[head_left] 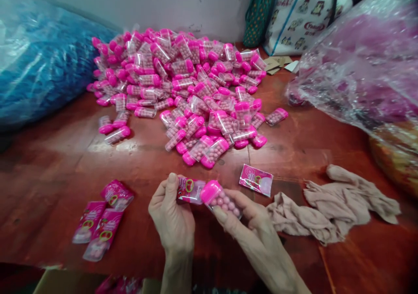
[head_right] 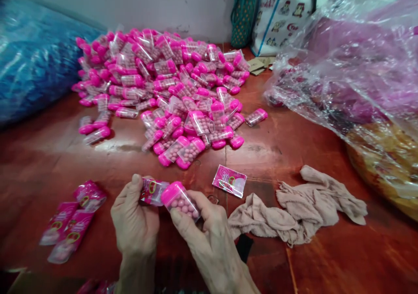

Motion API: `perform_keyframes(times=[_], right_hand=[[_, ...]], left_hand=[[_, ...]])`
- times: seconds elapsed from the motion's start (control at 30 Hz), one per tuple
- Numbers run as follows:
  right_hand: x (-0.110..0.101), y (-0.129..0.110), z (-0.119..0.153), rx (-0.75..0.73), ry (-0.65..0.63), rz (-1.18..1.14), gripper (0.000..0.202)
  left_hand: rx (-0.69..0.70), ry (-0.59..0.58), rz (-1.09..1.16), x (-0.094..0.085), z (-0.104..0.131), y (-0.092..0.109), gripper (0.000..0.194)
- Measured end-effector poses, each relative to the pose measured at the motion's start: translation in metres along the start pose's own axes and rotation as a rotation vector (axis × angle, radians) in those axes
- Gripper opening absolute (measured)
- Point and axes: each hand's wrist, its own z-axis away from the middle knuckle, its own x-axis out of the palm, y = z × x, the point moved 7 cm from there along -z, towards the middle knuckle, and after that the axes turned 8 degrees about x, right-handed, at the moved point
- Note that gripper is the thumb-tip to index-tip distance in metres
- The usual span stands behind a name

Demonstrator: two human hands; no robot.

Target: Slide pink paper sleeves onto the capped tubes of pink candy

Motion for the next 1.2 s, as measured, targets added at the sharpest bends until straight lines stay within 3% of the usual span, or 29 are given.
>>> perform_keyframes(times=[0.27, 0.47, 0.83, 1.07, 1.2], right_hand=[[0.000, 0.007, -0.001, 0.048, -0.104, 0.011, 0.027], [-0.011, 0.015, -0.003, 0.109, -0.058, 0.013, 0.030], [0.001, 0.016, -0.008, 0.108, -0.227, -0.242, 0.021], [-0.009, 0.027, -0.010, 0.065, -0.182, -0.183, 0.025], [-0.007, 0.028, -0.015, 0.080, -0.204, -0.279, 0.026]], left_hand=[[-0.019, -0.077, -0.024, 0.003, 0.003, -0.003, 0.015], [0.014, -0.175, -0.051, 0.008, 0.004, -0.003, 0.016], [0.009, -0.153, -0.023, 0.008, 0.004, -0.002, 0.013], [0.014, -0.268, -0.054, 0.015, 0.007, -0.002, 0.015], [0.017, -0.250, -0.048, 0.015, 0.007, -0.002, 0.014]])
